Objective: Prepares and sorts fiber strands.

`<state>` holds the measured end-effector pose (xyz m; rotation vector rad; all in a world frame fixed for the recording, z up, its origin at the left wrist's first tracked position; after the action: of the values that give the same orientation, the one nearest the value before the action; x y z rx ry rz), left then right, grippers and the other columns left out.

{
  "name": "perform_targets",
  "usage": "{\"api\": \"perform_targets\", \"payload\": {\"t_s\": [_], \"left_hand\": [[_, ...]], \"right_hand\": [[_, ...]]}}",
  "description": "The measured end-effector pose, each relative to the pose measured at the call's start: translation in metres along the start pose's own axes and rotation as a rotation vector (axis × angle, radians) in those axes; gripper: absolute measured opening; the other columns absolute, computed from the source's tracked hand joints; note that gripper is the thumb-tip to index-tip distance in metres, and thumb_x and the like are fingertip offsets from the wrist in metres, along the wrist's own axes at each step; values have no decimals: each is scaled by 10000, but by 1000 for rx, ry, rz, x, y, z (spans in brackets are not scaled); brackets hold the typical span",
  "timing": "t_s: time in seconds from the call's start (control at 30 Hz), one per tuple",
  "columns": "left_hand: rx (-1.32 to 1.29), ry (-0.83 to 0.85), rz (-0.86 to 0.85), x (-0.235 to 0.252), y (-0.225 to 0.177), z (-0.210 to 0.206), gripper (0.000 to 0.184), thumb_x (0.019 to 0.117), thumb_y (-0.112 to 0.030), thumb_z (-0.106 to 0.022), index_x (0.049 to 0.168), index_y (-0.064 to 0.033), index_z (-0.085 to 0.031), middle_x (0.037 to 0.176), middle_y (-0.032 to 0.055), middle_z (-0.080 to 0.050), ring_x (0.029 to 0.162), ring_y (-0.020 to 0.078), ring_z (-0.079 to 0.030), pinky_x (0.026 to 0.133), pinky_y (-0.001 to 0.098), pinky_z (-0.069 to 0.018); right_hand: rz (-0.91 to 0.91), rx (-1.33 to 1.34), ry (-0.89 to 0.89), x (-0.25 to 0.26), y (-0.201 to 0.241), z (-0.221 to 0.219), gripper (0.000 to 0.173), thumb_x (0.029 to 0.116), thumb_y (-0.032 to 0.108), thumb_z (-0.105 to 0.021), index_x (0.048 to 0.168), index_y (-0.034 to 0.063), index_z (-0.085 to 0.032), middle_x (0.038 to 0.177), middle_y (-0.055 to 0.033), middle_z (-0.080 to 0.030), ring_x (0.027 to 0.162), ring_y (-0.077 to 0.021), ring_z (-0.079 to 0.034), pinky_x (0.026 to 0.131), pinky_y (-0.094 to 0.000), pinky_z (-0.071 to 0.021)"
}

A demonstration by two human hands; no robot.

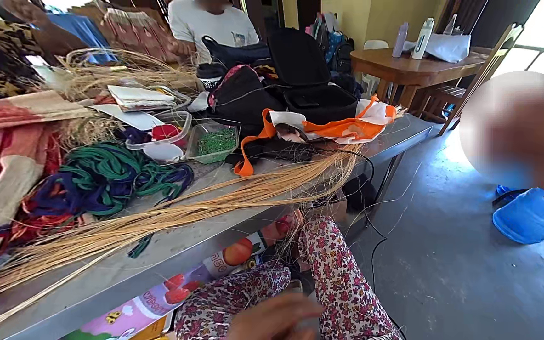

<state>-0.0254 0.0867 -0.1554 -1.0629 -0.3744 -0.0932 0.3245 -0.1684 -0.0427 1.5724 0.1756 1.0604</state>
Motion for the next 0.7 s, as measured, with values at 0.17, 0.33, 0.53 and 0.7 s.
{"api": "perform_targets", "payload": {"t_s": [0.17,0.33,0.53,0.7], "left_hand": [[77,-42,207,114,59,-90,452,978,-202,-678,1385,-18,-614,1278,170,-644,769,159,-655,670,305,-561],[324,-93,236,168,95,-144,644,940,-256,-729,1441,77,-499,1356,296,-587,1089,407,-684,927,502,-561],[204,-335,172,167,110,-147,287,929,-125,-698,1113,92,-657,1032,218,-696,743,251,-687,701,385,-582],[-127,-300,353,147,103,-130,150,981,-82,-635,1050,22,-718,760,14,-692,608,24,-614,587,181,-508]], "right_hand": [[55,40,58,3,19,-1,247,1080,115,-455,979,92,-679,816,-31,-723,666,-128,-725,621,-273,-642],[36,6,0,-3,35,-19,187,1049,97,-497,981,86,-670,795,-51,-726,641,-138,-722,625,-275,-639],[145,17,30,-2,32,-5,111,1005,49,-557,1007,43,-668,803,-58,-719,646,-139,-716,607,-274,-635],[181,105,212,3,34,3,145,1035,55,-557,1153,35,-638,944,-10,-716,766,-122,-728,681,-289,-655]]}}
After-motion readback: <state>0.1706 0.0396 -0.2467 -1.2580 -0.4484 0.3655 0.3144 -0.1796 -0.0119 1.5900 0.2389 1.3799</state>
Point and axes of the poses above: each hand's wrist, its own x-axis towards the middle knuckle, its own z-axis out of the back of the hand, y = z × x, the point moved 2 cm from there along x, towards the middle knuckle
